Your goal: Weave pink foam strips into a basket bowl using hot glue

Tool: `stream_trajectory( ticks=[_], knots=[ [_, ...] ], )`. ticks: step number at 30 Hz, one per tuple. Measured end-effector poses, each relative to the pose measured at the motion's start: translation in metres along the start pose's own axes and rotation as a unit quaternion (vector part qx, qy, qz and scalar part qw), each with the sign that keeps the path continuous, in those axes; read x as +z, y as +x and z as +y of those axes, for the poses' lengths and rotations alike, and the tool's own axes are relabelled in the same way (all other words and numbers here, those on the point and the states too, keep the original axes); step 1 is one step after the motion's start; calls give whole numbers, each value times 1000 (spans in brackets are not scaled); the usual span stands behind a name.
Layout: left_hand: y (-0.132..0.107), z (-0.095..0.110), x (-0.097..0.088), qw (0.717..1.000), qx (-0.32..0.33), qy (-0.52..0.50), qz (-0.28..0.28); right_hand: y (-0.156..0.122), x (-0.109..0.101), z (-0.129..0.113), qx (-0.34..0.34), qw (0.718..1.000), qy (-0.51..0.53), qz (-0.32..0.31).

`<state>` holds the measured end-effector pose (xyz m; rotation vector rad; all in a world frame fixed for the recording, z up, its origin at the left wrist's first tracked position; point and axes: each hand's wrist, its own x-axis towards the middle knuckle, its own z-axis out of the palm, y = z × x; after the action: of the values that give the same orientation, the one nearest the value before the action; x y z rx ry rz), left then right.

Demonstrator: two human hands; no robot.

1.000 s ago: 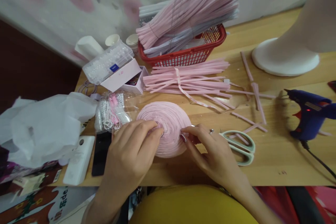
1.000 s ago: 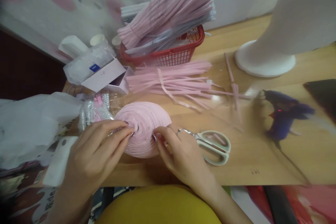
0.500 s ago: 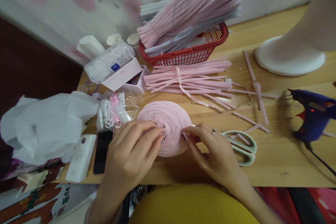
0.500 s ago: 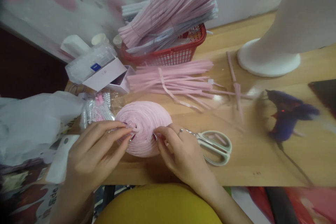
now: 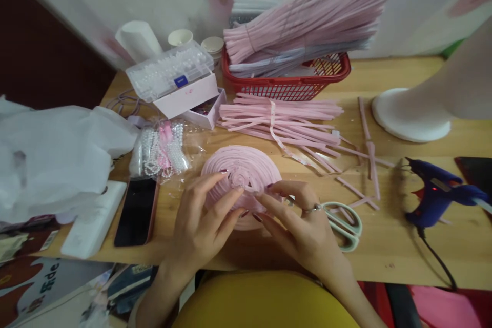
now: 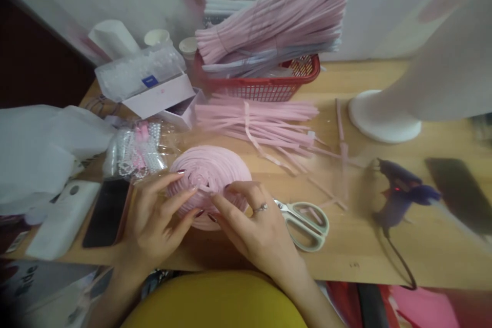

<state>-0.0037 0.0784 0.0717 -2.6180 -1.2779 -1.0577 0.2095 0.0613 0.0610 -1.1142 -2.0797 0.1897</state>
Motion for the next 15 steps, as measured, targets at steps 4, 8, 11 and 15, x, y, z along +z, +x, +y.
stream_trajectory(
  ticks=[4,8,11,15],
  knots=[
    [-2,-1,3,1000,3,-12,-6,-2,0,1,13,1000,-1,-21],
    [-2,0,4,1000,1,-17,-12,-1,-1,3,22,999,15,-26],
    [-2,0,5,1000,0,-21,-11,-1,-1,4,25,999,26,-27],
    [-4,2,6,1000,2,-30,4,-2,-1,4,22,999,28,-28]
  ],
)
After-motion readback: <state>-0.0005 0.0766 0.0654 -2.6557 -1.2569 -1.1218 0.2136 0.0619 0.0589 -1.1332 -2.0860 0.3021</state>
